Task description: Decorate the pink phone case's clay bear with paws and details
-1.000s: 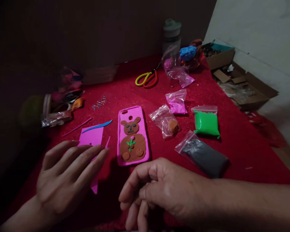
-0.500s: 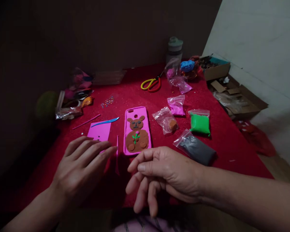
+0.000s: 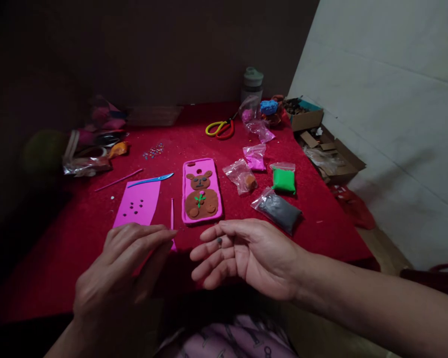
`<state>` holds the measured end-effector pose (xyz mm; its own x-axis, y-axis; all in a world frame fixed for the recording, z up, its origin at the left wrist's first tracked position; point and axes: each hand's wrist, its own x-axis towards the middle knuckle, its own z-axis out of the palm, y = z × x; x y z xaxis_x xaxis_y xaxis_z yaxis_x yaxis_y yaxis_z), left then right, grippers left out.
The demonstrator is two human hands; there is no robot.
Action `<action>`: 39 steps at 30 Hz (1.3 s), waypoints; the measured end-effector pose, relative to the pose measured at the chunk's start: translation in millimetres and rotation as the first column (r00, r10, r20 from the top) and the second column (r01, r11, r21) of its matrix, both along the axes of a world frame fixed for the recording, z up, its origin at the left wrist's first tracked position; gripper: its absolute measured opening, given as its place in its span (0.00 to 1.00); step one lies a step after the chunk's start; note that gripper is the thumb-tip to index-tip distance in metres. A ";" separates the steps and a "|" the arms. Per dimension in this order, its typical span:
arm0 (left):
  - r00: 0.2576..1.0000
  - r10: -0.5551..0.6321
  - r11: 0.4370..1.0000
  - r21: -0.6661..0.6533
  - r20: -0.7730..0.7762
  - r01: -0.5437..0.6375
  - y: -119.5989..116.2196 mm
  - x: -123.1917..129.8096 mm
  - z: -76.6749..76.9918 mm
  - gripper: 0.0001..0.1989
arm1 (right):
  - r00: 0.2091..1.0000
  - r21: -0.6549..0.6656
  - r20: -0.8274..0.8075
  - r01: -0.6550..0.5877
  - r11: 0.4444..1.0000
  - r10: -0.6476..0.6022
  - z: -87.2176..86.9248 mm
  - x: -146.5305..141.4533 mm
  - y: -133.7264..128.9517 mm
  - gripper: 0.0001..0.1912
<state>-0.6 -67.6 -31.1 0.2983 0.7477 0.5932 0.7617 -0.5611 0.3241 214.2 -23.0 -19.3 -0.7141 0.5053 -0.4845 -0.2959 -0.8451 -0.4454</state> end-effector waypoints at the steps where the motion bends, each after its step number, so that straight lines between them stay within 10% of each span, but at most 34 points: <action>1: 1.000 -0.001 1.000 0.003 0.013 0.001 -1.7 -0.1 -0.5 0.09 | 1.000 0.027 0.000 0.007 1.000 -0.007 -0.5 -0.1 -2.1 0.17; 16: 0.996 -0.012 0.998 -0.061 0.091 0.017 -14.0 0.4 -7.6 0.10 | 0.993 0.130 -0.116 0.048 0.990 -0.033 -14.5 -7.5 -25.9 0.11; 25: 0.946 0.034 0.945 -0.319 0.322 0.075 -20.6 14.6 6.8 0.10 | 0.996 0.141 -0.066 0.067 0.988 -0.058 -17.6 -9.0 -24.9 0.13; 39: 0.972 -0.043 0.937 -0.328 0.231 0.120 -11.4 36.5 6.2 0.03 | 0.993 0.156 -0.112 0.051 0.986 -0.034 -19.0 -12.0 -24.6 0.14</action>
<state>35.9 -79.0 -24.9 0.2597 0.8934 0.3667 0.6079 -0.4463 0.6567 202.2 -47.5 -38.3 -0.7343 0.6005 -0.3167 -0.3836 -0.7519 -0.5361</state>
